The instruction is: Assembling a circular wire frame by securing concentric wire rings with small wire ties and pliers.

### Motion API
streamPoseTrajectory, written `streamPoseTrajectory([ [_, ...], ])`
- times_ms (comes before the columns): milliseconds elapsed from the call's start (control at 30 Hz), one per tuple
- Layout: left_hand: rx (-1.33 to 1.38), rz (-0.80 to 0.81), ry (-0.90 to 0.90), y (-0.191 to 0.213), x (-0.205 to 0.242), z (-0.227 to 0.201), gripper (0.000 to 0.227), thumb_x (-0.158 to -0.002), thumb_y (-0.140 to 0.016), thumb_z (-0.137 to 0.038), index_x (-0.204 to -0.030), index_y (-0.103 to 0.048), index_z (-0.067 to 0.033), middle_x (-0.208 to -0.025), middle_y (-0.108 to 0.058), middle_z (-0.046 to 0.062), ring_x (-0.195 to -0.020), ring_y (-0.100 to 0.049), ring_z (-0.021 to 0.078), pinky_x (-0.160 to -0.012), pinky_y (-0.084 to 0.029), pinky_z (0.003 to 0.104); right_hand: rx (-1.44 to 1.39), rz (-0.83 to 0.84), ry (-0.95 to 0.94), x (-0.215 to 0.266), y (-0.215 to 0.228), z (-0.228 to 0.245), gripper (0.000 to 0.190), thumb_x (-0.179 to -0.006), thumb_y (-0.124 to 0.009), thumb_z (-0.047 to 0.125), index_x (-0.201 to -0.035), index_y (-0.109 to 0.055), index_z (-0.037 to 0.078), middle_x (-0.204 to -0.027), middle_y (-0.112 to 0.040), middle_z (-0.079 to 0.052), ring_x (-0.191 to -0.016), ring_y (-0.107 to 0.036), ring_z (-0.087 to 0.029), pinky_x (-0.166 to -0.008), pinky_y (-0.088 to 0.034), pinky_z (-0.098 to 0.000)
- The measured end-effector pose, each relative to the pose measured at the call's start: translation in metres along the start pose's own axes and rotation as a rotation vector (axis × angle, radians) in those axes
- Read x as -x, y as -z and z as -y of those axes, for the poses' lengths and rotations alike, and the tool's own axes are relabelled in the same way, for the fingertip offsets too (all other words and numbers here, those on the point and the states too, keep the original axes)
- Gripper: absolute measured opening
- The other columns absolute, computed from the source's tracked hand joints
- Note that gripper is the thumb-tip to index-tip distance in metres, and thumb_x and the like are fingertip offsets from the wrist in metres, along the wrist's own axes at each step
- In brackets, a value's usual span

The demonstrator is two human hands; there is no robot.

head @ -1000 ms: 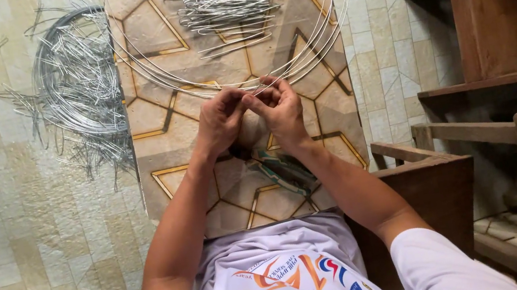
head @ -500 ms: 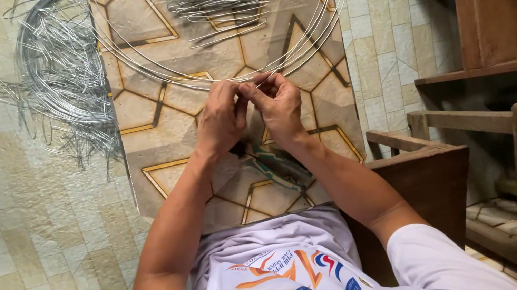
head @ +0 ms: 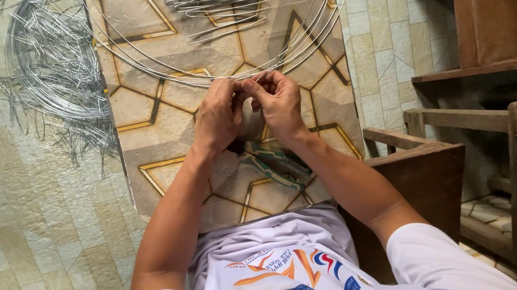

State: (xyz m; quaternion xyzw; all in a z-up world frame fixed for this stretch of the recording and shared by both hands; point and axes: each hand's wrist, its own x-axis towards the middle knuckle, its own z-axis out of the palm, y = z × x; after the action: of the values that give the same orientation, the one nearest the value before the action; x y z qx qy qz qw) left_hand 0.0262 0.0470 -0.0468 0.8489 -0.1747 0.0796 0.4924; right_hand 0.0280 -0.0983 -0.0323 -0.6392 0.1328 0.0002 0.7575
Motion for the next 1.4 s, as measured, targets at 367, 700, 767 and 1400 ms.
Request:
streamPoseTrajectory([
  [367,0.113,0.256,0.139,0.007,-0.097,-0.063,0.031,-0.108,-0.053,-0.023,-0.127,-0.059,0.0001,-0.111,-0.069,0.029,-0.106,-0.067,0.0519,-0.093,-0.052,0.060,0.532,0.159,0.179,-0.014,0.024,-0.015,0.016,-0.091,-0.072,0.008,-0.077,-0.066,0.003,-0.060,-0.066,-0.010,-0.052,-0.066,-0.020,-0.058,-0.054,-0.0312],
  [700,-0.104,0.309,0.307,-0.124,-0.134,-0.024,0.033,-0.104,-0.045,-0.040,-0.099,-0.052,-0.0077,-0.086,-0.069,0.023,-0.088,-0.071,0.0516,-0.079,-0.056,0.063,1.303,0.353,0.244,-0.060,0.074,-0.127,0.023,-0.090,-0.054,0.020,-0.068,-0.057,0.014,-0.065,-0.066,-0.010,-0.071,-0.067,-0.034,-0.078,-0.041,-0.0479],
  [767,-0.095,0.299,0.327,-0.132,-0.136,-0.022,0.034,-0.104,-0.045,-0.038,-0.099,-0.052,-0.0053,-0.085,-0.069,0.024,-0.087,-0.071,0.0527,-0.078,-0.056,0.063,1.287,0.359,0.246,-0.058,0.070,-0.127,0.022,-0.089,-0.054,0.019,-0.068,-0.057,0.014,-0.065,-0.066,-0.010,-0.071,-0.067,-0.034,-0.077,-0.042,-0.0478],
  [1400,-0.292,0.226,0.169,-0.116,-0.119,-0.040,0.009,-0.095,-0.050,-0.011,-0.101,-0.054,-0.0059,-0.088,-0.063,0.017,-0.080,-0.074,0.0465,-0.069,-0.061,0.058,1.125,0.399,0.235,-0.064,0.057,-0.118,0.014,-0.086,-0.061,0.018,-0.076,-0.058,0.010,-0.067,-0.067,-0.013,-0.069,-0.068,-0.036,-0.072,-0.045,-0.0477],
])
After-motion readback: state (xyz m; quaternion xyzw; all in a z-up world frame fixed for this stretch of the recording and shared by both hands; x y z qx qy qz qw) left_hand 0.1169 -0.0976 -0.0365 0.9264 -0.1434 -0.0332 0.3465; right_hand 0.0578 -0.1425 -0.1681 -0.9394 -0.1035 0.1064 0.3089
